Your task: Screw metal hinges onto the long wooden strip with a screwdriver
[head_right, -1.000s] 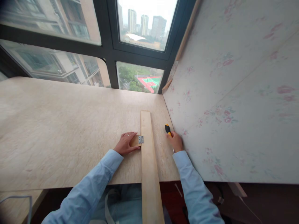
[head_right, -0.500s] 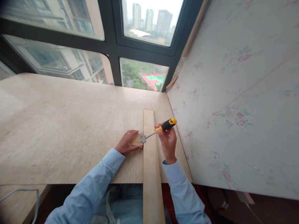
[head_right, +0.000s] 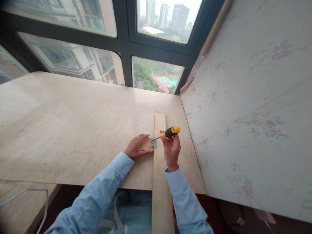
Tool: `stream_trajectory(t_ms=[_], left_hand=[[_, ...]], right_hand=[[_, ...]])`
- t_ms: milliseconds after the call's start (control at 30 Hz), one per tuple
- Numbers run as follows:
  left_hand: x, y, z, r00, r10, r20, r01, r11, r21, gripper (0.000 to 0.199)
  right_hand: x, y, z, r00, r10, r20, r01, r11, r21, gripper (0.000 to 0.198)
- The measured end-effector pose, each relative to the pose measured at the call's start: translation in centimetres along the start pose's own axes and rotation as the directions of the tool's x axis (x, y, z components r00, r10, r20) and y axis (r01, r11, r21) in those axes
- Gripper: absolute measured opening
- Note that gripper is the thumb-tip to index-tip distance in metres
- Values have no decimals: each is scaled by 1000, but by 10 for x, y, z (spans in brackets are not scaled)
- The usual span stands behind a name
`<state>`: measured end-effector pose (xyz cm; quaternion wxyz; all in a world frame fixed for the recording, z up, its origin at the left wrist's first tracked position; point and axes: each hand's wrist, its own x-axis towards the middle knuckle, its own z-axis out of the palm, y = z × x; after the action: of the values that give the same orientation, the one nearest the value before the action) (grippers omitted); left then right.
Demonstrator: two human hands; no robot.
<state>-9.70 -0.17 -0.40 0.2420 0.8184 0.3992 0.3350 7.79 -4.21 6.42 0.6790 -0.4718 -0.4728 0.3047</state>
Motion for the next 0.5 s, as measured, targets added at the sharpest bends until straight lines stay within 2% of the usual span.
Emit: stream_trajectory(t_ms=[167,500], left_hand=[[0,-1,-1,1000,10,6,-10,1000,-5,79],[-1,-4,2,1000,17,-5,-17,1000,1,79]], right_hand=[[1,1,-2,999,-21,-31,21,1000,-4,38],[3,4,-2,998,-22,58,24,999,-30,37]])
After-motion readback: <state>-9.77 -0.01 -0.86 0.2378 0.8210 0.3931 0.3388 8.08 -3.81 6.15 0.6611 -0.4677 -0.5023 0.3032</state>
